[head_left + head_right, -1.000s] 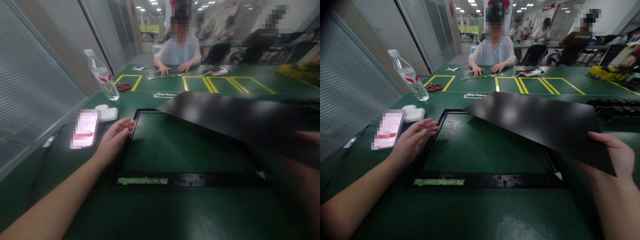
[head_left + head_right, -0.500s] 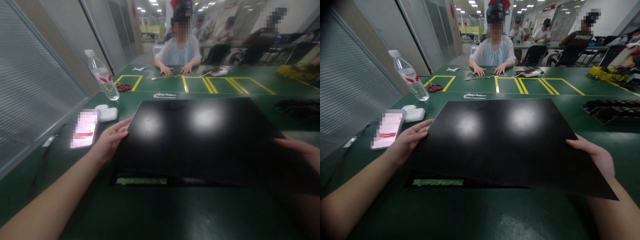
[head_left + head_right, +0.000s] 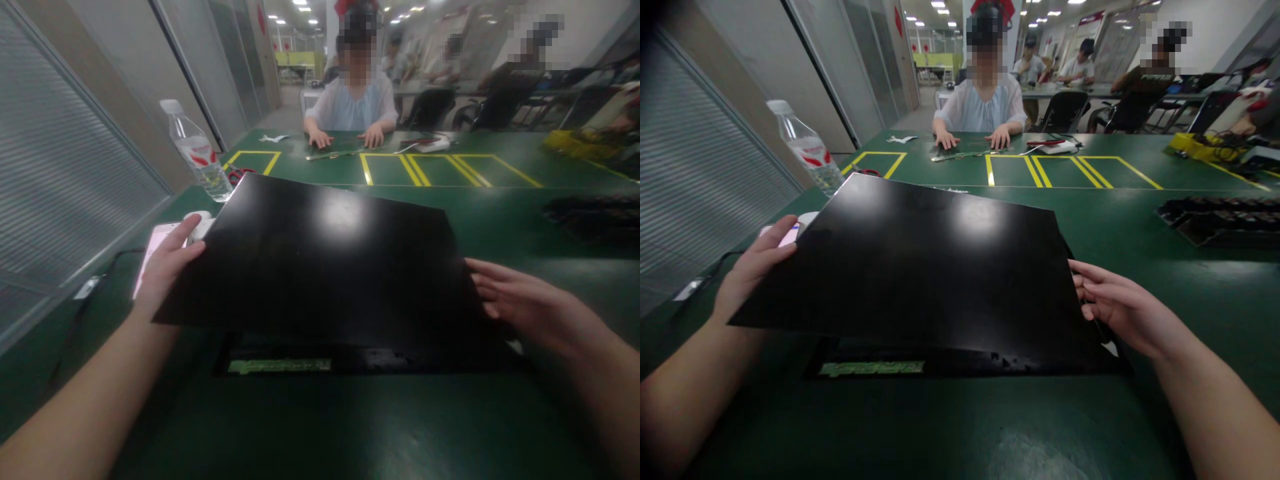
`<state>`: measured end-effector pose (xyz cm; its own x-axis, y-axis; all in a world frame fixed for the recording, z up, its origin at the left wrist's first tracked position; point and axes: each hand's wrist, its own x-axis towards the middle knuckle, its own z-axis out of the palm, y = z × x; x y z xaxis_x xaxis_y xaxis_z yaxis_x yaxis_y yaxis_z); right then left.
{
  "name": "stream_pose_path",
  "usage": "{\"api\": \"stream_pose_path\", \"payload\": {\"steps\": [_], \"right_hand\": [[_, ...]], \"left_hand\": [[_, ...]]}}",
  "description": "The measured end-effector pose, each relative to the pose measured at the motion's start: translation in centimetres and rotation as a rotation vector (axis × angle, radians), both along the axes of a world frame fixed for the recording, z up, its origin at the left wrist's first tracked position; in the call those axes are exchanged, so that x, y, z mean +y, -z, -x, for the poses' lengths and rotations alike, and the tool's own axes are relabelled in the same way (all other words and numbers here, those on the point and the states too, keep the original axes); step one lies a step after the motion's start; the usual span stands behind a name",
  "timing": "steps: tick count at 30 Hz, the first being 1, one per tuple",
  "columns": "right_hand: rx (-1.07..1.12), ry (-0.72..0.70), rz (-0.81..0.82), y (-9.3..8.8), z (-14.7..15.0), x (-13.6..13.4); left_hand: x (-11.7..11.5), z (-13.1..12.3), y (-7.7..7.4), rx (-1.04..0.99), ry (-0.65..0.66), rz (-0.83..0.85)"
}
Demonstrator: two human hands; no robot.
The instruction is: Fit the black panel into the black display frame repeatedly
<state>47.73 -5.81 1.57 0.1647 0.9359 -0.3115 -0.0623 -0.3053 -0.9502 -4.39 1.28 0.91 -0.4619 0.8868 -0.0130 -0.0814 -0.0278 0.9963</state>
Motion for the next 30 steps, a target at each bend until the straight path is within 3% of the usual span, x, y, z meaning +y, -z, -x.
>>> {"api": "stream_pose_path", "payload": {"steps": [10, 17, 25, 30], "right_hand": [[-0.093, 0.203, 0.015, 0.8, -0.8, 0.8], [-0.305, 0.267, 0.021, 0.3, -0.3, 1.1], [-0.446, 0.271, 0.069, 0.0, 0.0, 1.3], [-0.494, 0.306, 0.112, -0.5, 0.4, 1.2]], "left_hand": [[-1.8, -3.7, 0.3, -0.072, 0.001, -0.065], [-1.9, -4.3, 1.0, -0.034, 0.025, -0.045], [-2.8, -6.2, -0.7, -0.077, 0.041, -0.062], [-2.7, -6.6, -0.8, -0.093, 0.018, -0.016]]}}
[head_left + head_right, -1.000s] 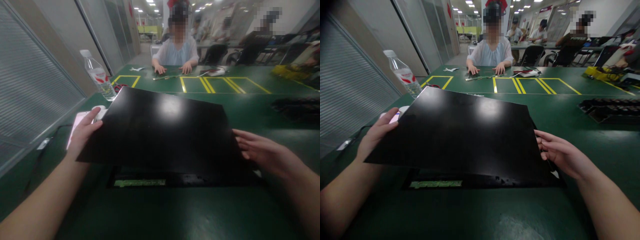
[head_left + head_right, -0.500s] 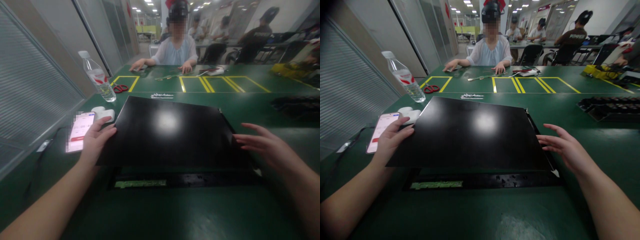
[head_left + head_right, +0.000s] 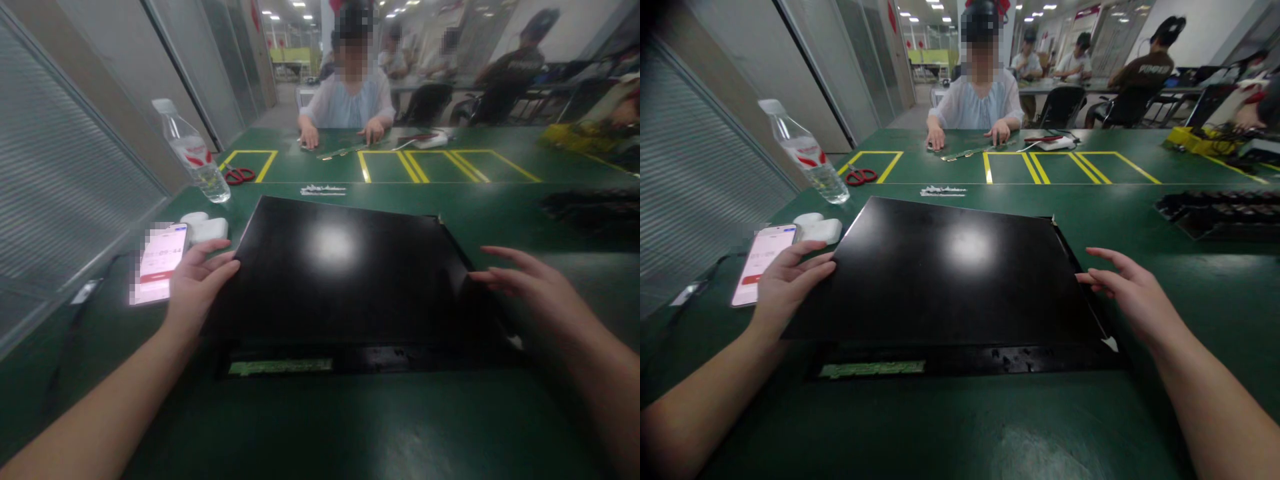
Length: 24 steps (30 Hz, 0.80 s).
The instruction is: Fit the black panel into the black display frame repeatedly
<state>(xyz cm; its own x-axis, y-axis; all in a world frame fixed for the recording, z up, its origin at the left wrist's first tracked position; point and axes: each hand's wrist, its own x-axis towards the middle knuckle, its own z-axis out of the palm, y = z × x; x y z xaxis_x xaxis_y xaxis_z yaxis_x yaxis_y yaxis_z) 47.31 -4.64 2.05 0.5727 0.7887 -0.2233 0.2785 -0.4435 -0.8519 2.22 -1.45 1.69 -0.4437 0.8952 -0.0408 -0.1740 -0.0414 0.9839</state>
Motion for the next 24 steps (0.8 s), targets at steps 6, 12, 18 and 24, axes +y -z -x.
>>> {"api": "stream_pose_path", "payload": {"steps": [6, 12, 18, 24], "right_hand": [[-0.033, 0.011, -0.016, 0.1, 0.0, 0.0], [-0.047, 0.005, -0.024, 0.1, -0.1, 0.0], [-0.062, 0.008, -0.022, -0.3, 0.3, -0.1], [-0.06, 0.009, -0.022, -0.2, 0.1, 0.0]], "left_hand": [[-0.1, -0.2, 0.2, 0.001, 0.035, 0.015], [-0.2, 0.0, 0.6, 0.081, 0.051, 0.049], [-0.1, 1.3, 2.1, 0.148, 0.075, -0.007], [-0.3, 0.5, 1.1, 0.144, 0.07, 0.033]]}}
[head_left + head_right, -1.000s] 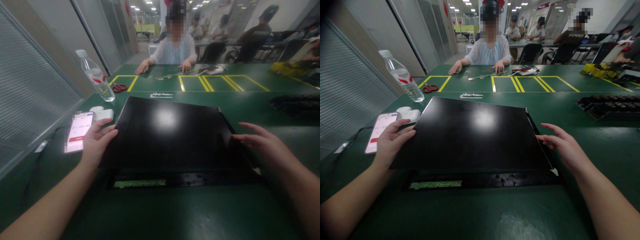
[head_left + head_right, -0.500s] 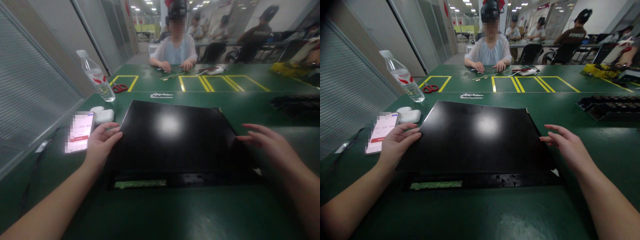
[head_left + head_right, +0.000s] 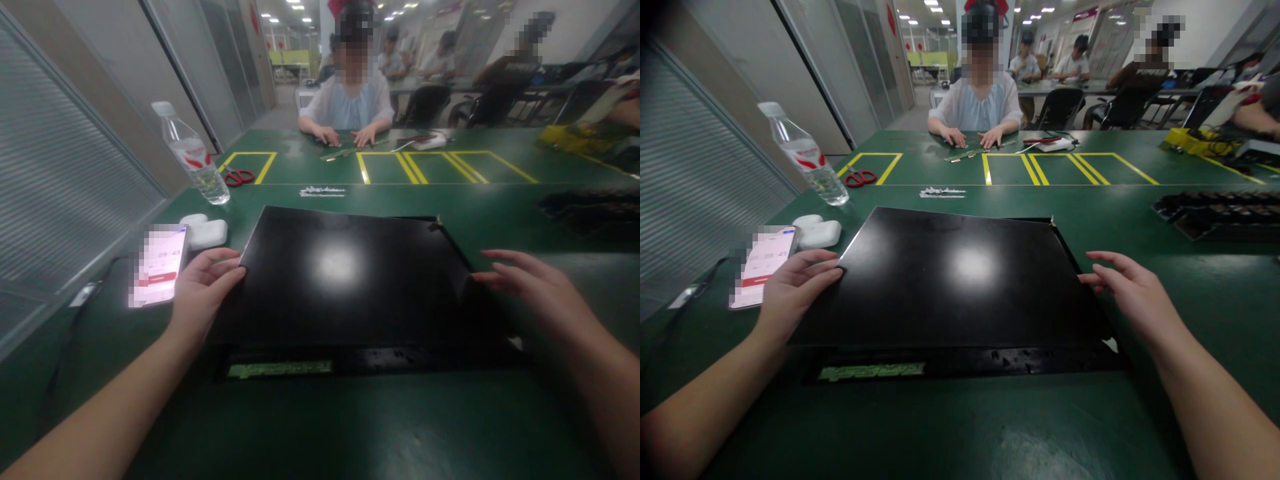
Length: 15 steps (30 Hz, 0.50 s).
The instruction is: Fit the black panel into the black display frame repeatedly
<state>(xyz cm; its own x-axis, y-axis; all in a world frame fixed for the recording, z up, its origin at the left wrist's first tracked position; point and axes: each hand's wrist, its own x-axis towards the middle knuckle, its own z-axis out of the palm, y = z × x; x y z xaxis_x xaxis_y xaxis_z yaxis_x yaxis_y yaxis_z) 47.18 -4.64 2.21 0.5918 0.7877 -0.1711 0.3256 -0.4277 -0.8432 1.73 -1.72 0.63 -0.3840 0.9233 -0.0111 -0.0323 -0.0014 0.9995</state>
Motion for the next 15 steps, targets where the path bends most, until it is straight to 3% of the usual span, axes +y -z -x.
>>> {"api": "stream_pose_path", "payload": {"steps": [8, 15], "right_hand": [[-0.001, -0.004, 0.006, 0.0, 0.0, -0.1], [0.003, -0.006, -0.002, 0.2, -0.2, 0.1]], "left_hand": [[0.3, 0.6, 1.1, 0.057, -0.025, -0.021], [0.2, 0.7, 1.1, 0.032, -0.014, -0.024]]}}
